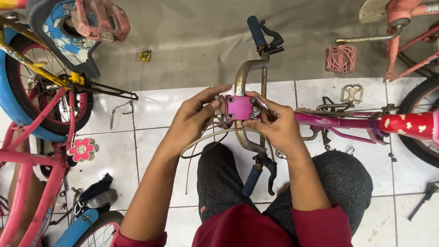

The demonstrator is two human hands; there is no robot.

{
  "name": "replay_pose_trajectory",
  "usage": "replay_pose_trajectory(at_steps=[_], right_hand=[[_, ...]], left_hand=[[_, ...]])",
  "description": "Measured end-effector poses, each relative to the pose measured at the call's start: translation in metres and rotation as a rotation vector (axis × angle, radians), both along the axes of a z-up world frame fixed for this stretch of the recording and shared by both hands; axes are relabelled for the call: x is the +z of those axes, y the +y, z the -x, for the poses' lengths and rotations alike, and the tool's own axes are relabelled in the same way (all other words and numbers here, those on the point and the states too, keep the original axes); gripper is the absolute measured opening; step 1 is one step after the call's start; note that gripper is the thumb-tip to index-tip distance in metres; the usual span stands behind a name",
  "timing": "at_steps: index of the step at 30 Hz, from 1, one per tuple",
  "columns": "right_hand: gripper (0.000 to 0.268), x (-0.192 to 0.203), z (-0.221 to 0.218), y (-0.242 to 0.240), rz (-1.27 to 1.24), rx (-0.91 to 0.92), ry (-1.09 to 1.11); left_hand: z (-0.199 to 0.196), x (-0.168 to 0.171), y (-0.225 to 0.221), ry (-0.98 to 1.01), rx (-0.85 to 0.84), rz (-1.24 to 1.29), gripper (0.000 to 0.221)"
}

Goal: Securing and tightening the handlebars on a child's bicycle using a metal tool.

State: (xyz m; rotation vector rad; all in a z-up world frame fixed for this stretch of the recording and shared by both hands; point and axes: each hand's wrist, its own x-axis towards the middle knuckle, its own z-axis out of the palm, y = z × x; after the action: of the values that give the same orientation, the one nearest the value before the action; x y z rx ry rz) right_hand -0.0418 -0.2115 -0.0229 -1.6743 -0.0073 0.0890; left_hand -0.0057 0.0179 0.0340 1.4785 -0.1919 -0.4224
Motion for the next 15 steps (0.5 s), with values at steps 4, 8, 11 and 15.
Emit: replay_pose_trajectory(at_steps=[4, 8, 11, 15], right_hand=[[0.068, -0.003, 0.001, -0.002, 0.003, 0.003, 0.002], [0.066, -0.001, 0.001, 0.0, 0.006, -0.006, -0.016], [0.066, 0.001, 0.001, 0.0, 0.018, 0.008, -0.022], [0.065, 0.002, 0.003, -0.001, 0.019, 0.01, -0.028]], left_hand=[[0.004, 0.001, -0.007, -0.169, 0.069, -0.132, 0.024], [0.01, 0.009, -0.008, -0.382, 0.112, -0.325, 0.017], [0.013, 0.017, -0.006, -0.603, 0.009, -0.353, 0.021], [0.014, 0.013, -0.006, -0.778, -0.066, -0.535, 0.026]])
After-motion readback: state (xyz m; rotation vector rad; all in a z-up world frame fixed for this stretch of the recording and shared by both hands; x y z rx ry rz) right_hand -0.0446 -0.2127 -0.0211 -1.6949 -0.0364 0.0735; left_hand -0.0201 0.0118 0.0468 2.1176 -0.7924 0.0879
